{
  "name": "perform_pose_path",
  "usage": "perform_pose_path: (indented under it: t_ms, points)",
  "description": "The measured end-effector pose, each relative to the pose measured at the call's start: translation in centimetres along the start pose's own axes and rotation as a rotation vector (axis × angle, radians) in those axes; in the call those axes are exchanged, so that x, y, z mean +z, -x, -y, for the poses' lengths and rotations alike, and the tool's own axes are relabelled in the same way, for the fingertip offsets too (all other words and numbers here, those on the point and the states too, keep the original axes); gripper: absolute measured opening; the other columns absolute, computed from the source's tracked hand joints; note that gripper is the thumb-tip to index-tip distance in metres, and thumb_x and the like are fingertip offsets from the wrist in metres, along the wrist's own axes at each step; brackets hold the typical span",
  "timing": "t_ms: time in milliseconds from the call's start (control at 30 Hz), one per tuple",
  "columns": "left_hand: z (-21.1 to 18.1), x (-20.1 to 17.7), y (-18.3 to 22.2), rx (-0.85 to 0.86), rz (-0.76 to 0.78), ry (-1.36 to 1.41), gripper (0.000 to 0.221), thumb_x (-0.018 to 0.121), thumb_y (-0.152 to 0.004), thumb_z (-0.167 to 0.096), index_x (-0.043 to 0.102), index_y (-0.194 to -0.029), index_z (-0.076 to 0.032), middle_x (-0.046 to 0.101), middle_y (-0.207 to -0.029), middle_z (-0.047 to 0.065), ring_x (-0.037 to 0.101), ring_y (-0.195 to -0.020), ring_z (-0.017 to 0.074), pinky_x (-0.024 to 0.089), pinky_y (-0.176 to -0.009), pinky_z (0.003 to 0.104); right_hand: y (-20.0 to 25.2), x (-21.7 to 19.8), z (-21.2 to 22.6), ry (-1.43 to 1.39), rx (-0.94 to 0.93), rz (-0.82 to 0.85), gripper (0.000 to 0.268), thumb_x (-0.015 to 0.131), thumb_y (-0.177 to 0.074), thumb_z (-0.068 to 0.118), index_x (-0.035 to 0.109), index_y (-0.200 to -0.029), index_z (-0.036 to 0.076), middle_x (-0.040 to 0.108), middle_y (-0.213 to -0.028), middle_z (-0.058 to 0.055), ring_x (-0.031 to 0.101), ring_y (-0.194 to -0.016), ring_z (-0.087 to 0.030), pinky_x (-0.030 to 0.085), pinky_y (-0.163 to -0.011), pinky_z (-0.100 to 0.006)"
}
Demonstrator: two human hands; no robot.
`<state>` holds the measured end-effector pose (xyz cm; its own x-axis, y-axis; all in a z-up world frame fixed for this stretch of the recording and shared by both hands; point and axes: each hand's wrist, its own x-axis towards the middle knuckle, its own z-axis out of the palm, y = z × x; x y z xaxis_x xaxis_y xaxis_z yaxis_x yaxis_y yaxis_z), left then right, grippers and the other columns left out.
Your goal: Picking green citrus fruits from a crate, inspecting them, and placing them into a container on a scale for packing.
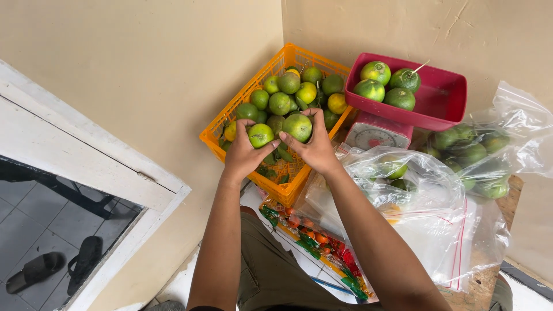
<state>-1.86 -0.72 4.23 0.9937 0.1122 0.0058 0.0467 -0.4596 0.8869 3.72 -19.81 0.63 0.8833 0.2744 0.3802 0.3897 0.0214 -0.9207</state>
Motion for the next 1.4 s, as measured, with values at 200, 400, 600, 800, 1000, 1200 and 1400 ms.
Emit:
perform_pose_path:
  t_ms: [200,400,600,800,1000,1200,1400]
  points:
    - [-1.5,3.3,-0.7,0.096,-0.022,0.194,0.081,0.087,-0.083,-0.037,0.035,-0.136,-0.004,0.055,-0.125,0.03,0.061,-0.117,0.0463,0.05,-0.09,0.056,1.8,-3.5,3.9,0.269,-0.104,-0.131,0.07,0.094,-0.079,0.021,0.057,-0.135,0.001,0.058,-0.117,-0.032,0.061,-0.115,-0.05,0.051,-0.094,-0.063]
    - [-4.4,7.7,-0.2,0.215,0.051,0.158,0.071,0.088,-0.08,-0.024,0.047,-0.135,-0.005,0.057,-0.126,0.029,0.058,-0.122,0.0507,0.049,-0.096,0.06,2.5,-8.9,7.5,0.502,-0.178,-0.321,0.07,0.098,-0.076,0.02,0.063,-0.133,0.002,0.059,-0.109,-0.029,0.065,-0.105,-0.05,0.052,-0.092,-0.057]
    - [-2.5,9.4,-0.5,0.128,0.042,0.068,0.072,0.087,-0.081,-0.034,0.051,-0.138,-0.008,0.053,-0.131,0.023,0.057,-0.128,0.0441,0.049,-0.101,0.056,2.5,-17.2,8.2,0.664,-0.091,-0.508,0.07,0.1,-0.087,0.026,0.056,-0.137,0.003,0.068,-0.105,-0.028,0.071,-0.083,-0.042,0.055,-0.069,-0.046]
    - [-2.6,9.5,-0.7,0.082,0.045,0.0,0.073,0.082,-0.085,-0.038,0.047,-0.142,-0.009,0.051,-0.135,0.02,0.055,-0.13,0.046,0.049,-0.102,0.059,0.8,-21.9,7.4,0.937,-0.013,-0.553,0.069,0.102,-0.078,0.028,0.064,-0.13,0.006,0.072,-0.11,-0.022,0.07,-0.093,-0.04,0.054,-0.077,-0.046]
    - [-3.7,9.1,-0.1,0.073,0.067,-0.036,0.071,0.081,-0.086,-0.036,0.046,-0.142,-0.008,0.049,-0.137,0.022,0.054,-0.129,0.0495,0.049,-0.102,0.064,-0.5,-23.9,5.6,1.239,-0.012,-0.537,0.067,0.104,-0.065,0.029,0.076,-0.122,0.007,0.074,-0.103,-0.017,0.069,-0.094,-0.037,0.056,-0.077,-0.042]
    - [-2.1,9.9,-0.8,0.132,0.037,-0.106,0.063,0.078,-0.084,-0.044,0.047,-0.132,-0.017,0.052,-0.134,0.01,0.064,-0.106,0.0308,0.056,-0.076,0.048,-2.5,-25.4,3.7,1.286,0.274,-0.446,0.065,0.088,-0.066,0.041,0.071,-0.126,0.021,0.065,-0.118,-0.013,0.059,-0.108,-0.038,0.032,-0.081,-0.057]
    - [-2.3,9.7,-0.8,0.082,0.055,-0.078,0.063,0.077,-0.084,-0.046,0.047,-0.132,-0.018,0.052,-0.135,0.008,0.063,-0.109,0.0289,0.054,-0.08,0.047,-3.8,-26.5,1.8,1.334,0.303,-0.365,0.07,0.086,-0.062,0.044,0.071,-0.126,0.018,0.061,-0.127,-0.012,0.064,-0.102,-0.038,0.028,-0.088,-0.058]
